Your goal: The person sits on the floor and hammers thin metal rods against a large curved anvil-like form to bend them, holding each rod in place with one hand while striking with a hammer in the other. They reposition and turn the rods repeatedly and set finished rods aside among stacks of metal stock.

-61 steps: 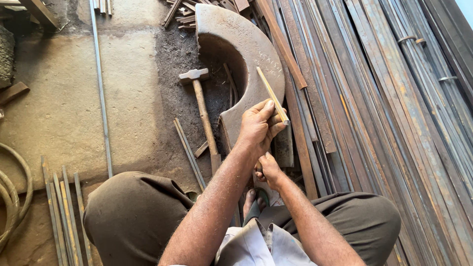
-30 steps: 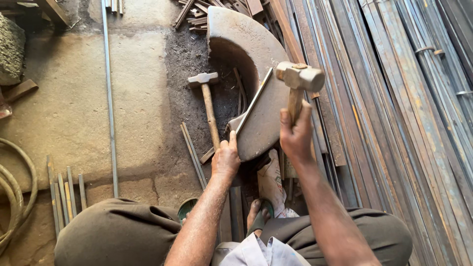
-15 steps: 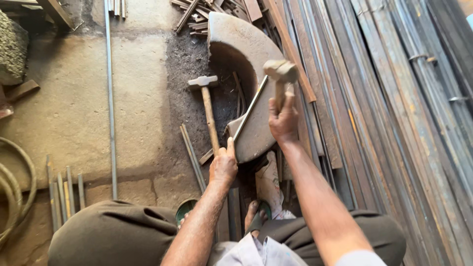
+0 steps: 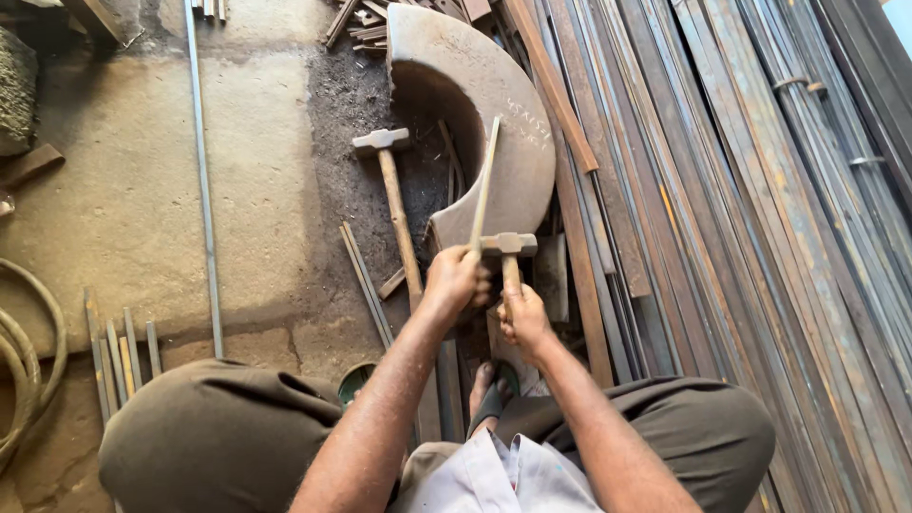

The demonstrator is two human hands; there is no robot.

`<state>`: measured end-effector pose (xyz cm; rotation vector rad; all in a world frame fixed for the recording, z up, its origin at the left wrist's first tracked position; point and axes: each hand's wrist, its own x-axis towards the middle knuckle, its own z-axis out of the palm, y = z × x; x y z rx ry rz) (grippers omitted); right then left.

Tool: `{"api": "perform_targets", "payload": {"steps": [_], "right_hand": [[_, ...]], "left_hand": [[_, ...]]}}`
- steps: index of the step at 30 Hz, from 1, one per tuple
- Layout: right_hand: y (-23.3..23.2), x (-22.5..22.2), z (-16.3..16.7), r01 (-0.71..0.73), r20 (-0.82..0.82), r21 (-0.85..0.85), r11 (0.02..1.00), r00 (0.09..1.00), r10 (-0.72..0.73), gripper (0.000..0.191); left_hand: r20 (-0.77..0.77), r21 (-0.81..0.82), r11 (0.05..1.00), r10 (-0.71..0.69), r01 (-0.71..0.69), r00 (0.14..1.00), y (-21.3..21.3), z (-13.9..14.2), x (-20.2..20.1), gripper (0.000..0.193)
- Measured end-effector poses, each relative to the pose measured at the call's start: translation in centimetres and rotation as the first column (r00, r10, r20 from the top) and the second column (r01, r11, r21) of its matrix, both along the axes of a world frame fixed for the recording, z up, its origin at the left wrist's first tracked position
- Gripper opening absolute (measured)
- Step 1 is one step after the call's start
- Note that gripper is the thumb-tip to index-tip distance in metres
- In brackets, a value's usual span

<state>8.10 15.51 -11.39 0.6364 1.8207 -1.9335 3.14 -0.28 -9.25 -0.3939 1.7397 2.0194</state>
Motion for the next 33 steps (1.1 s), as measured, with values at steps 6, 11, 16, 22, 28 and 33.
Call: {"api": "perform_targets", "payload": {"steps": [6, 11, 16, 22, 28, 33], "right_hand": [[-0.9, 0.3, 0.7, -0.011, 0.107, -0.042, 0.999, 0.994, 0.016, 0.032], [-0.9, 0.6, 0.7, -0.03, 0.094, -0.043, 0.999, 0.995, 0.034, 0.03], [-0.3, 0.5, 0.1, -0.036, 0.083, -0.002, 0.999, 0.996, 0.036, 0.033], [-0.1, 0.6, -0.2, -0.057, 0.092, -0.007, 0.998, 0.994, 0.057, 0.035], [0.0, 0.6, -0.1, -0.071, 0.109, 0.003, 0.998, 0.992, 0.07, 0.034], [-0.2, 0.5, 0.1, -0.043, 0.084, -0.016, 0.999, 0.996, 0.044, 0.032]], "left_hand": [[0.049, 0.772, 0.633, 0.02, -0.051, 0.999, 1.4, 6.6, -0.8, 0.037], [-0.037, 0.853, 0.522, 0.081, -0.011, 0.996, 2.5, 8.8, -1.5, 0.037], [-0.013, 0.853, 0.52, 0.106, -0.044, 0.994, 3.2, 9.1, -2.2, 0.03], [-0.003, 0.841, 0.536, 0.138, -0.072, 0.99, 2.9, 9.5, -2.0, 0.031], [-0.006, 0.876, 0.478, 0.137, -0.061, 0.99, 2.7, 9.9, -1.9, 0.035], [0.006, 0.875, 0.48, 0.126, -0.067, 0.992, 2.8, 9.8, -2.0, 0.034]]}}
